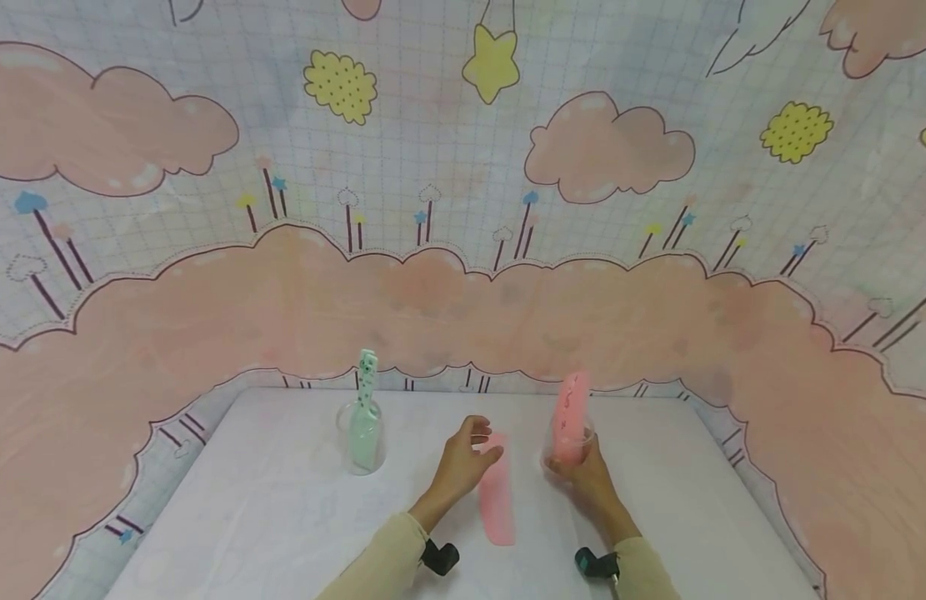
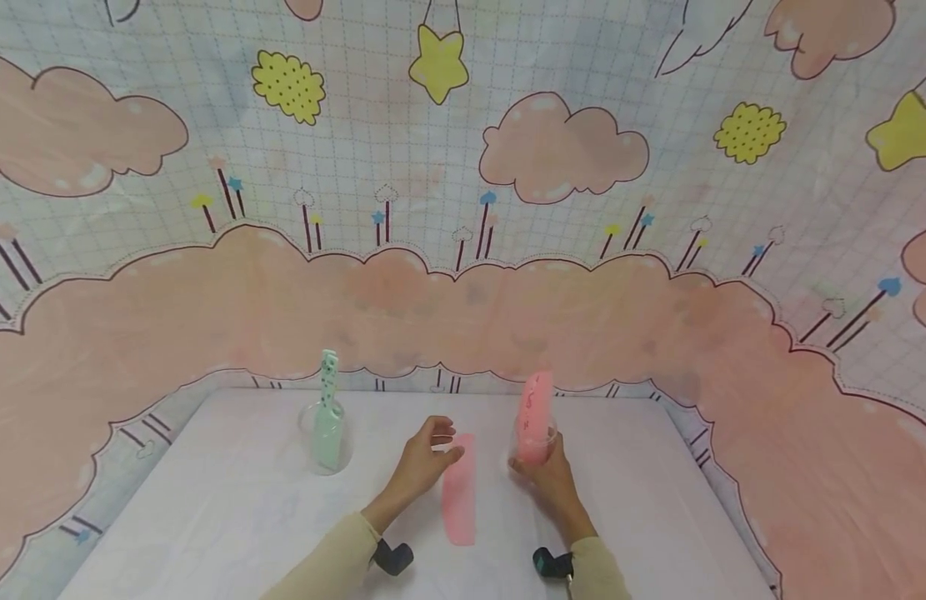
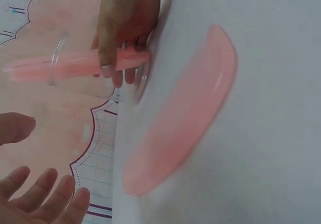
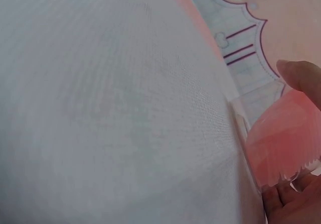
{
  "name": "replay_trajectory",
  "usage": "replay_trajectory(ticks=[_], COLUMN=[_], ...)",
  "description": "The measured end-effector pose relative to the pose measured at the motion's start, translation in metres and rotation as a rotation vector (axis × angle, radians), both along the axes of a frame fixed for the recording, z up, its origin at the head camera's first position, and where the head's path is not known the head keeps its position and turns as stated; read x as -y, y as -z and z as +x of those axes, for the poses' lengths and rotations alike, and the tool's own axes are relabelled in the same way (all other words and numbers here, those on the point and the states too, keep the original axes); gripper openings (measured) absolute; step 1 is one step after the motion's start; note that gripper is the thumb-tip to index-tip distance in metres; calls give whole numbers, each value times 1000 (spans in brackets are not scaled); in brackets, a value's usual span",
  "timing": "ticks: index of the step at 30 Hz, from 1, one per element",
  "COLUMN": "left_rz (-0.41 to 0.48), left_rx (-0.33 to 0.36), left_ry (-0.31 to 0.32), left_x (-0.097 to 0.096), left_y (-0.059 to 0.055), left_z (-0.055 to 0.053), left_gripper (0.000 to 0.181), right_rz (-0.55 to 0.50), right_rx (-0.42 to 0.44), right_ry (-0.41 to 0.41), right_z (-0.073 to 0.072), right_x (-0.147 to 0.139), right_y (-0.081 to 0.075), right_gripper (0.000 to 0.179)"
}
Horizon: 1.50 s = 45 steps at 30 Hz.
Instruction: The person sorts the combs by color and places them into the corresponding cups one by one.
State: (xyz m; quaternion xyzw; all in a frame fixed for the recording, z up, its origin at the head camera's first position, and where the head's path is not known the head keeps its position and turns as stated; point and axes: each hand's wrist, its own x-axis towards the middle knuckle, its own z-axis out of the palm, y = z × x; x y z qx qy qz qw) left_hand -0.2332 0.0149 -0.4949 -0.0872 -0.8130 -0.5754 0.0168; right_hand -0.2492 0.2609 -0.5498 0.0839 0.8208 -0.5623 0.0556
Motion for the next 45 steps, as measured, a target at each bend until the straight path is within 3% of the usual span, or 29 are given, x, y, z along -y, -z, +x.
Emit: replay_trajectory(ticks=[10,20,30,37,45], left_rz=[-46,-87,-152,-315,-443], left_rx=[19,30,68,63,89], left_ry=[3,-123,-178,-256,-264], left_x=[-1,-8,-14,-19,-26], left_y=[15,28,37,43,48], left_z=[7,14,11,6,3], left_gripper=[49,49,64,71,84], right_rz=[23,27,24,31,25], right_rx=[-1,-8,11,9,-6], right_ry=[9,-4,9,10,1], right_z=[1,1,0,-1,1], right_x=[0,0,1,0,0], right_y=[2,3,-2,-4,-1], right_gripper=[103,105,106,107,106])
